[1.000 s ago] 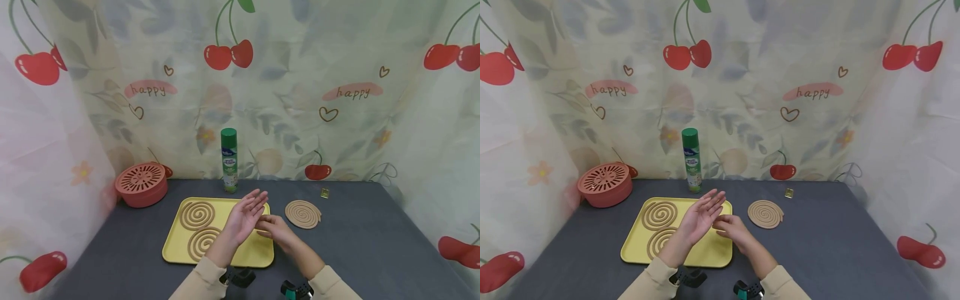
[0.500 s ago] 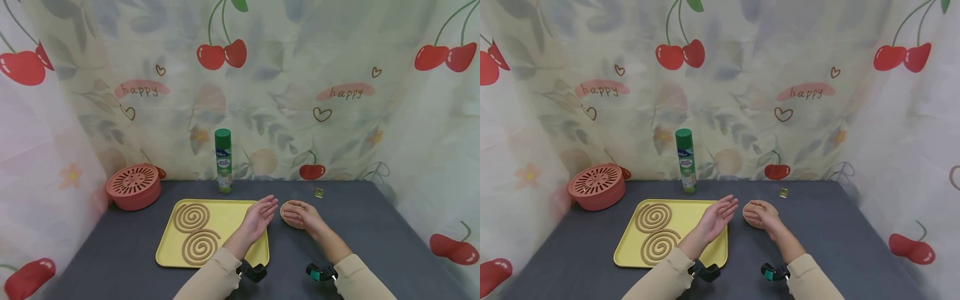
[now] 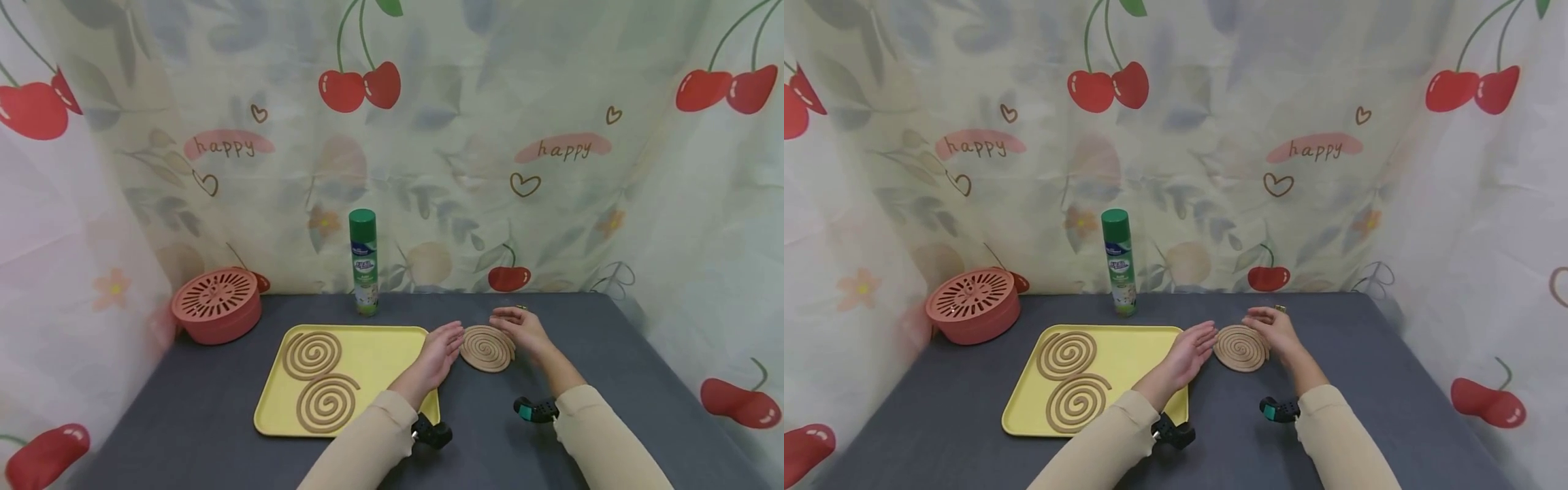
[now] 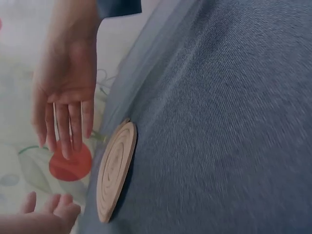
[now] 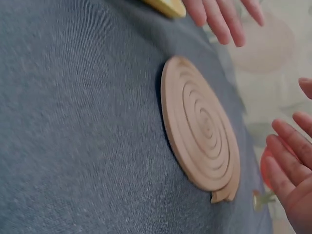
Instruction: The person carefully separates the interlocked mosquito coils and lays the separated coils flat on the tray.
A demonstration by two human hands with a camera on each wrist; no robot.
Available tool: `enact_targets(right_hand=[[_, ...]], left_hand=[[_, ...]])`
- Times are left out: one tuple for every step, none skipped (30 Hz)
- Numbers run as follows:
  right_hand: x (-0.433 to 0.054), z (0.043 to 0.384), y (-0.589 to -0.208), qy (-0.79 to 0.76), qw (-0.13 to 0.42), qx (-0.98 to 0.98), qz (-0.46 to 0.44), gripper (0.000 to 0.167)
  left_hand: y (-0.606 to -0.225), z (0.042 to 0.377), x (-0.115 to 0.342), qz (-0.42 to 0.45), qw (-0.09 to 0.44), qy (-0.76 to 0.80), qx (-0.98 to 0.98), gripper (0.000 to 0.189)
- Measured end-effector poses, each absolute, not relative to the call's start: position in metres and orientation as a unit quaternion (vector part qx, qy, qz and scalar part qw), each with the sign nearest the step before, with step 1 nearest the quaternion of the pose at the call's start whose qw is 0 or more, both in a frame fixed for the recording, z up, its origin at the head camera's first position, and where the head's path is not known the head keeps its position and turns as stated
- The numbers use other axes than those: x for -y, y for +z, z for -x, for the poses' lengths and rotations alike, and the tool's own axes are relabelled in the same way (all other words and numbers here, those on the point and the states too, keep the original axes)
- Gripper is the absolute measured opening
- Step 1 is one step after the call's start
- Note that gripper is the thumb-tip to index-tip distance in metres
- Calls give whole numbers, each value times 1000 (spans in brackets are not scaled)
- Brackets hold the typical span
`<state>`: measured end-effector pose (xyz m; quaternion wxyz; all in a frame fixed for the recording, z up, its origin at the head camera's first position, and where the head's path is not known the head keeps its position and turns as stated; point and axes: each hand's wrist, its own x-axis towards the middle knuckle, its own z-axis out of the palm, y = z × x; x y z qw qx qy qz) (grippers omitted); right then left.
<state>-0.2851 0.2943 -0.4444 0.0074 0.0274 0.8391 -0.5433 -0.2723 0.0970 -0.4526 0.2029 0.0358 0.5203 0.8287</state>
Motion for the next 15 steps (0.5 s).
enact_targets(right_hand=[[-296,286,-445,-533,3,-845,-29,54],[-297,287,-445,-524,2,-851,-31,54],[-298,288,-446,-514,0,-857,-35,53],[-299,289,-448,-505,2,-862,-39,53],[-301,290,-449,-497,6,-867,-40,53],[-301,291,-451,-490,12,-871,-37,54],[-302,291,-453,-483,21,-875,-32,55],[-303,292,-455,-479,30,-877,-29,56],[-304,292,-457,-474,41,-879,-25,58],[-304,293,-458,-469,51,-882,-21,59],[-305,293,-459,-464,62,-884,-17,60],[-305,293,-460,-459,70,-885,-16,60],[-306,292,-460,-456,76,-886,-18,61],[-306,292,-461,-456,79,-886,-24,60],[-307,292,-461,-454,80,-887,-29,59]], left_hand=[[-452,273,-101,-34,199,824,-529,45],[-451,272,-106,-33,193,816,-543,44],[-450,272,-110,-30,185,807,-561,43],[-449,272,-114,-26,177,795,-579,43],[-449,271,-118,-26,170,781,-600,42],[-449,271,-121,-22,164,765,-622,42],[-449,270,-124,-17,159,750,-641,42],[-449,270,-127,-13,156,735,-659,43],[-450,269,-129,-8,154,723,-673,43],[-451,269,-131,-1,154,715,-682,44],[-452,269,-132,5,153,711,-686,45],[-452,269,-133,15,151,713,-684,46],[-452,270,-133,25,146,716,-683,46],[-453,271,-134,35,142,721,-677,46],[-453,272,-135,45,139,727,-671,46]])
